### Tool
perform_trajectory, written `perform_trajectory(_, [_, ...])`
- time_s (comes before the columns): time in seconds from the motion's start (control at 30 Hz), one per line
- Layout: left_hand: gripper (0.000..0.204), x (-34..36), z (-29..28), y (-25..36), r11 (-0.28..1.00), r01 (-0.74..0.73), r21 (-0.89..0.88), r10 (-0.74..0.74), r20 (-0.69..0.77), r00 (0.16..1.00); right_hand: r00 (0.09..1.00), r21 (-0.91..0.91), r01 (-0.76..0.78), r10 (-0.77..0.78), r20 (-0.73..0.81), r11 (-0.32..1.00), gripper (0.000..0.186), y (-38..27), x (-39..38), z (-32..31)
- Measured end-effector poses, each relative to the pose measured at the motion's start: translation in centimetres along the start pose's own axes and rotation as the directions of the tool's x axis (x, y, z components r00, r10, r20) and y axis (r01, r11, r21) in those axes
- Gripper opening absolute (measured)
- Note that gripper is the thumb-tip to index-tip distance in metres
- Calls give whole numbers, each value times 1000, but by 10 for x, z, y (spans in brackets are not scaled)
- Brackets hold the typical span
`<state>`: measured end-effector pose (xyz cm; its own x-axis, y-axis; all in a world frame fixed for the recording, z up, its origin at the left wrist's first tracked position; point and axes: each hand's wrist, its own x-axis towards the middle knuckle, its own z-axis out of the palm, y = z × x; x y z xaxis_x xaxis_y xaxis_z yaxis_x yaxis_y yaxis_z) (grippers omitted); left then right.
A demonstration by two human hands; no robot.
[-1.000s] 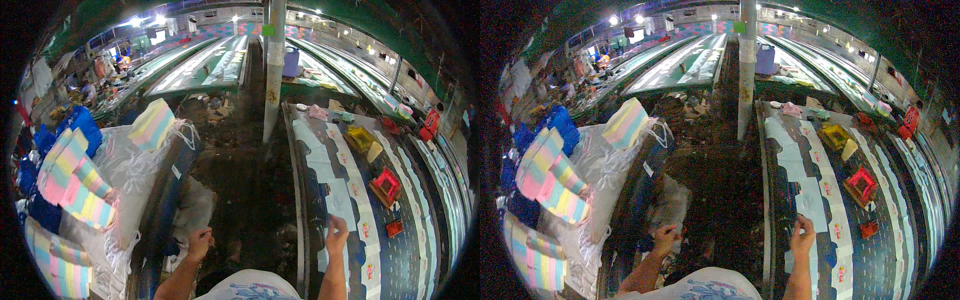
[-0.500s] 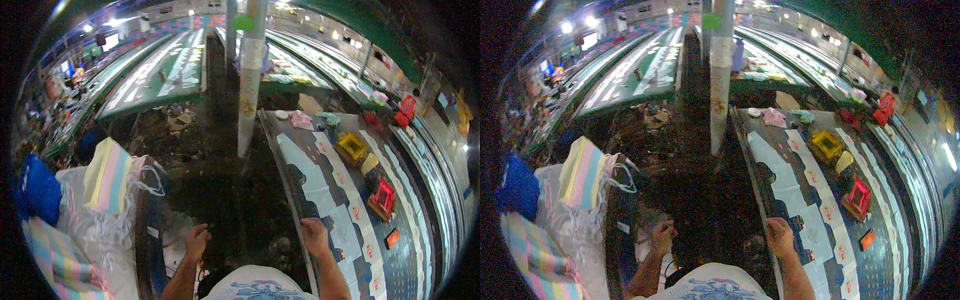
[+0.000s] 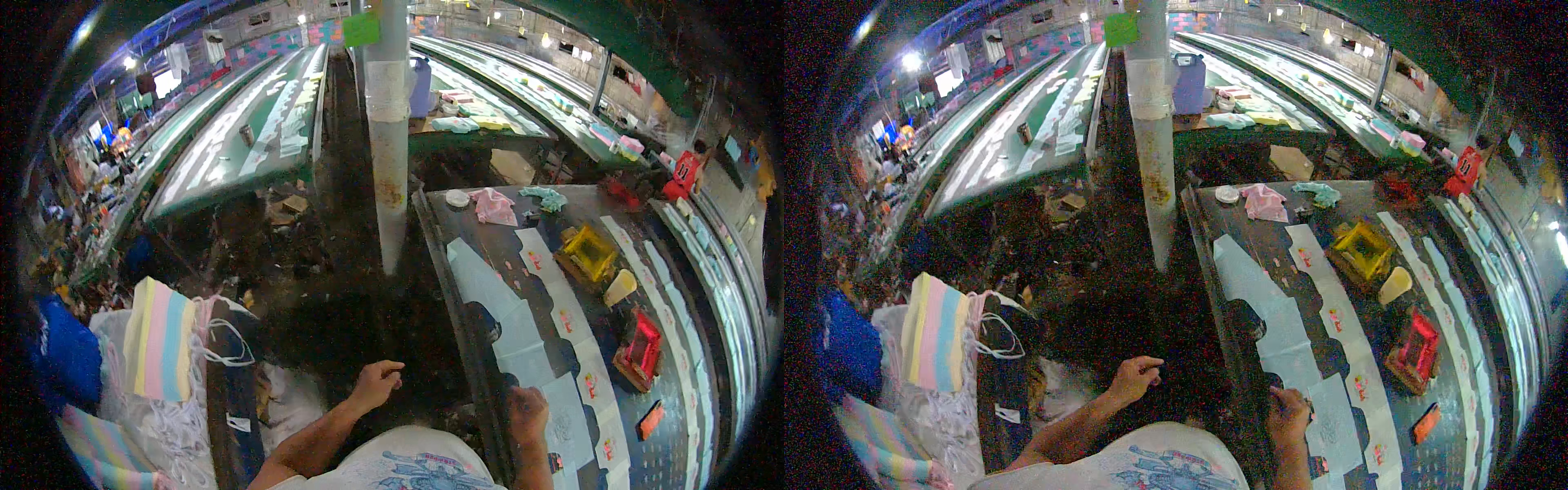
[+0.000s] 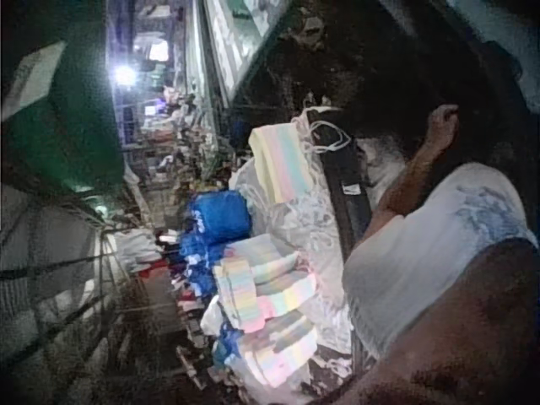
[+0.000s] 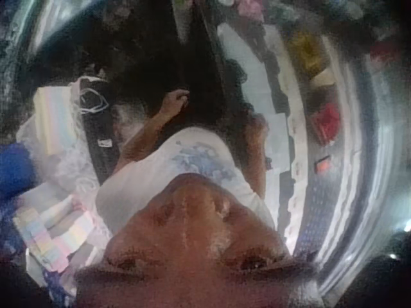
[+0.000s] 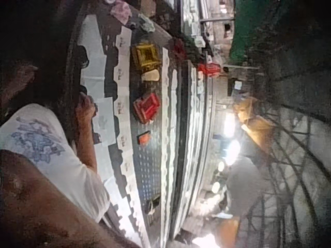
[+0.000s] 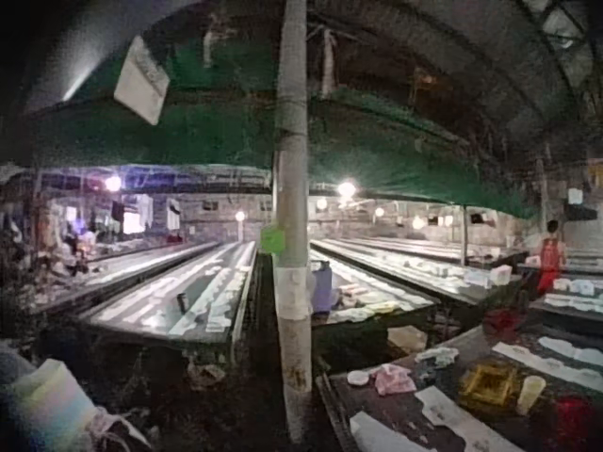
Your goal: The person aligns and smooths white paper sheets on a long table, then uses a squeegee to press ink through a screen onto the paper. The person repeats this process on multiple sheets, moving between workstations.
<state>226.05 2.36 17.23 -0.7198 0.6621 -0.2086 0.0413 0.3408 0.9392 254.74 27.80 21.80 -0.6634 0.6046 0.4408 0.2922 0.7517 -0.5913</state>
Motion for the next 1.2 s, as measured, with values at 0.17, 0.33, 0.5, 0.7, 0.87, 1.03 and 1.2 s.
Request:
perform_trajectory(0.17, [29, 50, -16, 17, 972, -173, 157, 181, -35, 983, 980, 90, -144, 130, 152, 985, 12, 13, 49, 21])
perform_trajectory(0.33, [28, 86, -31, 6, 997, -15, 78, 24, -115, 993, 978, 136, -42, 13, 209, 990, 10, 13, 91, 44])
perform_trajectory(0.5, [28, 146, -30, 8, 998, 31, 58, -29, -35, 999, 993, 81, -26, 16, 116, 996, 14, 34, 115, 75])
perform_trajectory(0.7, [31, 255, -48, -11, 968, -207, 139, 197, 82, 977, 976, -205, -213, 218, 4, 955, 15, 44, 161, 112])
perform_trajectory(0.87, [31, 350, -54, 39, 918, -391, 71, 370, 204, 906, 936, -479, -317, 351, -18, 819, 27, 59, 235, 131])
perform_trajectory(1.03, [29, 418, -40, 104, 779, -626, 34, 577, 355, 736, 880, -647, -398, 470, -69, 650, 36, 73, 291, 148])
perform_trajectory(1.2, [31, 452, -5, 119, 688, -719, -98, 660, 496, 564, 879, -732, -362, 472, -62, 578, 28, 88, 290, 166])
